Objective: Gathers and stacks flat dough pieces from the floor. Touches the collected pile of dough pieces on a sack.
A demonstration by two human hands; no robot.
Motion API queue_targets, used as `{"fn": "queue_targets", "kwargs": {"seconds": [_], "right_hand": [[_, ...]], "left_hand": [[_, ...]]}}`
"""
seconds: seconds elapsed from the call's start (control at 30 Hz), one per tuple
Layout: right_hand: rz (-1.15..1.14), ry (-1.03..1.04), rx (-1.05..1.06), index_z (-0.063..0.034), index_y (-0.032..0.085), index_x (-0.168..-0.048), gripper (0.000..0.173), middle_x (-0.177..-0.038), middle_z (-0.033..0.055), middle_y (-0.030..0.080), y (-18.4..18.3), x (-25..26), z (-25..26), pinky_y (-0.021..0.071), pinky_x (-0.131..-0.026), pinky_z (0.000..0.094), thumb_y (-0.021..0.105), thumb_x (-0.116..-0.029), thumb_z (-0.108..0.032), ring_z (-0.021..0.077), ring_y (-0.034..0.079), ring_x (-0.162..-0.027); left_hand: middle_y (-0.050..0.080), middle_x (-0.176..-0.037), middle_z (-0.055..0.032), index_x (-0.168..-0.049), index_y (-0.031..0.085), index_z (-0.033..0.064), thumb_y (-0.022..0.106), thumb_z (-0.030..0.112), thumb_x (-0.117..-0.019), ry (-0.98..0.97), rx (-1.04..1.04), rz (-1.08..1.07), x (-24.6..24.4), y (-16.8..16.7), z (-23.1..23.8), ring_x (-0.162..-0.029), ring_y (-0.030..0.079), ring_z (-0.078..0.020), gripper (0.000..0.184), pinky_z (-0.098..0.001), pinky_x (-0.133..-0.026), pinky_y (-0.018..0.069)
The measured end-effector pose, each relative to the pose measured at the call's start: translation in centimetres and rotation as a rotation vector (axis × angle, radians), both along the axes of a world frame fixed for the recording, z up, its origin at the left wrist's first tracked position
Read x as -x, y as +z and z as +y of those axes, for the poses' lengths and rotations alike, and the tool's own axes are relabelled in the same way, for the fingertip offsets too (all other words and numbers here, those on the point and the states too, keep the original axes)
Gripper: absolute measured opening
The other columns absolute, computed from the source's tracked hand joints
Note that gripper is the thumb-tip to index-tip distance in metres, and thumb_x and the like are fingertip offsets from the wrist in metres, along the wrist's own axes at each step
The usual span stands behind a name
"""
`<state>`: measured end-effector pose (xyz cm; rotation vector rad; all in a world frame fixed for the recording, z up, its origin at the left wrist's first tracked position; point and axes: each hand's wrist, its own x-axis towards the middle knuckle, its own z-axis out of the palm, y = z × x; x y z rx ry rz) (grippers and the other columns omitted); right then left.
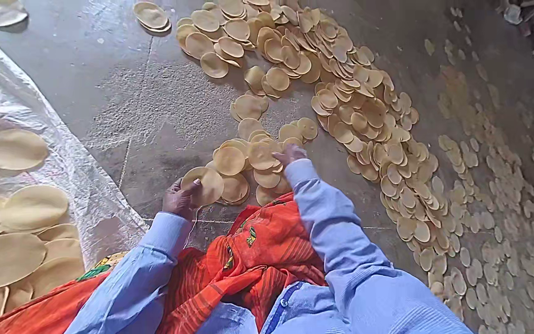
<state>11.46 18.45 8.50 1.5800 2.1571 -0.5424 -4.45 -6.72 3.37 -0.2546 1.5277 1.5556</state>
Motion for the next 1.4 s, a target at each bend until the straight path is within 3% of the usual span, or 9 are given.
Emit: {"fn": "queue_targets", "kwargs": {"seconds": [0.17,0.3,0.5,0.6,0.7,0.93,1.07,1.23,1.4], "right_hand": [[-0.206,-0.234,-0.05,0.0117,0.045,-0.144,0.083,-0.147,0.0315,0.05,-2.8,-1.7,1.3,0.042,-0.113,0.0568,0.082,-0.0868,-0.037,0.0426,0.048,-0.14],[0.06,-0.302,-0.217,-0.0038,0.071,-0.123,0.044,-0.131,0.0266,0.065,-0.2,-3.8,2.1,0.0453,-0.105,0.0654,0.078,-0.0884,-0.029,0.0444,0.059,-0.127],[0.354,-0.108,-0.573,-0.0067,0.071,-0.121,0.031,-0.123,0.0201,0.07,5.7,-2.6,1.8,0.0452,-0.104,0.0607,0.063,-0.0984,-0.027,0.0389,0.064,-0.12],[0.32,0.198,-0.474,-0.002,0.072,-0.116,0.028,-0.12,0.0242,0.07,3.1,-0.9,-0.4,0.0497,-0.099,0.0637,0.061,-0.0993,-0.021,0.0427,0.066,-0.118],[0.014,0.387,-0.027,-0.003,0.073,-0.115,0.026,-0.125,0.0271,0.067,-1.2,0.2,-2.8,0.047,-0.098,0.0693,0.068,-0.0951,-0.02,0.047,0.061,-0.122],[0.282,0.032,-0.03,-0.0084,0.067,-0.129,0.034,-0.125,0.0186,0.07,0.4,-2.2,1.1,0.0476,-0.103,0.0622,0.065,-0.1002,-0.027,0.0392,0.065,-0.121],[0.461,0.409,0.007,-0.0048,0.069,-0.125,0.032,-0.12,0.0202,0.07,-1.7,0.5,-0.9,0.0514,-0.1,0.0588,0.07,-0.094,-0.012,0.0379,0.066,-0.116],[0.383,0.859,-0.032,-0.014,0.068,-0.131,0.054,-0.145,0.0232,0.054,-5.6,4.3,-3.2,0.0442,-0.105,0.0601,0.075,-0.0809,0.003,0.0465,0.046,-0.137],[0.509,0.89,-0.02,-0.0099,0.075,-0.115,0.023,-0.141,0.0146,0.063,-7.2,5.3,-2.8,0.0344,-0.119,0.0561,0.061,-0.0961,-0.006,0.0389,0.046,-0.144]], "left_hand": [[0.064,-0.108,-0.0164,-0.129,0.058,0.0022,0.051,0.017,-0.1084,0.084,0.062,0.014,0.8,-0.6,0.0,-0.09,0.068,-0.0238,0.026,-0.0446,-0.078,0.0599],[0.064,-0.118,-0.0226,-0.132,0.057,-0.0001,0.051,0.014,-0.107,0.121,0.072,0.014,2.0,-1.4,-0.8,-0.099,0.068,-0.0306,0.029,-0.05,-0.084,0.0594],[0.064,-0.109,-0.0203,-0.125,0.058,-0.0013,0.052,0.011,-0.1073,0.063,0.007,0.056,1.6,1.0,1.0,-0.09,0.069,-0.0273,0.023,-0.046,-0.078,0.0608],[0.064,-0.107,-0.0191,-0.124,0.057,-0.001,0.05,0.012,-0.1082,-0.001,-0.014,0.05,0.6,1.9,3.5,-0.088,0.068,-0.0254,0.022,-0.0441,-0.077,0.0606],[0.063,-0.118,-0.0239,-0.132,0.056,-0.0014,0.05,0.012,-0.1081,-0.058,0.039,0.026,-0.7,1.0,6.9,-0.099,0.067,-0.0323,0.028,-0.051,-0.084,0.0585],[0.065,-0.112,-0.0206,-0.13,0.057,-0.0014,0.055,0.007,-0.1039,-0.117,-0.009,0.026,-1.7,0.4,11.5,-0.095,0.067,-0.0286,0.027,-0.049,-0.083,0.0589],[0.064,-0.118,-0.0241,-0.133,0.056,-0.002,0.056,0.006,-0.1025,-0.076,0.165,0.137,-1.0,0.4,8.7,-0.097,0.067,-0.0316,0.031,-0.0502,-0.083,0.0589],[0.063,-0.11,-0.02,-0.129,0.055,-0.0004,0.054,0.007,-0.1041,-0.029,0.24,0.064,0.0,2.1,2.4,-0.089,0.066,-0.0276,0.026,-0.0469,-0.078,0.0583],[0.065,-0.107,-0.0196,-0.126,0.057,-0.0016,0.052,0.006,-0.1046,0.091,0.226,-0.06,0.0,1.7,-1.9,-0.088,0.067,-0.0273,0.023,-0.046,-0.076,0.059]]}}
